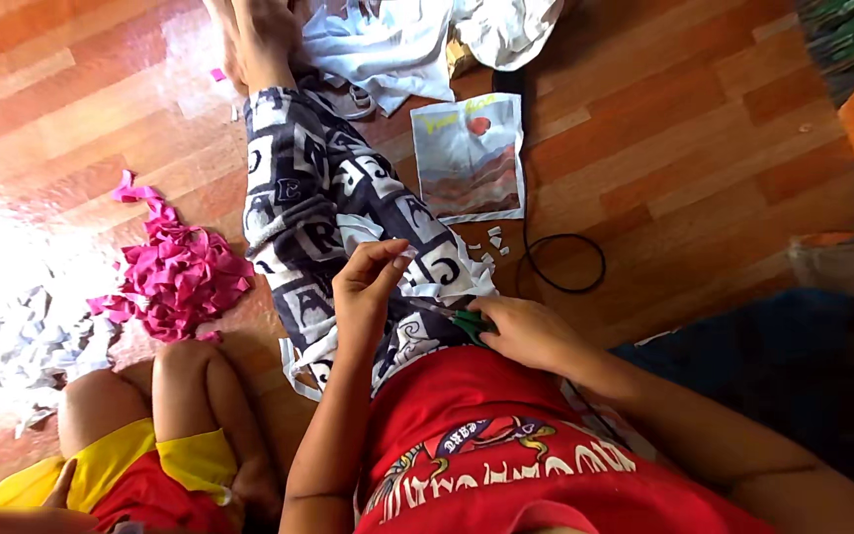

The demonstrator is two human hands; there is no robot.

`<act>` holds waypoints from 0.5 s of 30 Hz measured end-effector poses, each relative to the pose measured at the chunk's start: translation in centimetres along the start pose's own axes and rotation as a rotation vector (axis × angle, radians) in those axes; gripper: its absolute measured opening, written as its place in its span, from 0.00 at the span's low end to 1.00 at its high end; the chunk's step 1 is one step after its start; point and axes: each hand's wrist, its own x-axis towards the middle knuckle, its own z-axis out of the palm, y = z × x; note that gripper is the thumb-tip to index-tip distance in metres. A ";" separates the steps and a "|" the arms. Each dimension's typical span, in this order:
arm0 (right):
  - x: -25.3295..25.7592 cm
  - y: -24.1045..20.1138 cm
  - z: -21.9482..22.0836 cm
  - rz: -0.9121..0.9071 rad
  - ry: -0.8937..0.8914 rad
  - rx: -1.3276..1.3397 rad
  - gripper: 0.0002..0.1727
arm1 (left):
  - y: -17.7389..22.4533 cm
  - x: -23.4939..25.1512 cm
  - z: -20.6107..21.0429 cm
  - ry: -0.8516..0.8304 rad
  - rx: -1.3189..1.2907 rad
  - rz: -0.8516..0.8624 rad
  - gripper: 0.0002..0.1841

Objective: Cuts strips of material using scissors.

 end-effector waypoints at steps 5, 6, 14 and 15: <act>-1.0 4.0 -1.6 -0.175 -0.074 0.698 0.17 | 1.1 0.0 0.1 0.062 0.008 -0.124 0.12; -1.2 4.5 -1.5 -0.208 -0.094 0.869 0.17 | 1.1 0.0 0.1 0.067 0.008 -0.134 0.12; -0.4 4.0 0.4 -0.424 -0.141 1.373 0.14 | 1.9 -0.1 0.9 0.047 -0.018 -0.109 0.14; -0.3 3.7 0.4 -0.426 -0.105 1.354 0.13 | 2.0 -0.1 1.1 0.042 -0.014 -0.106 0.15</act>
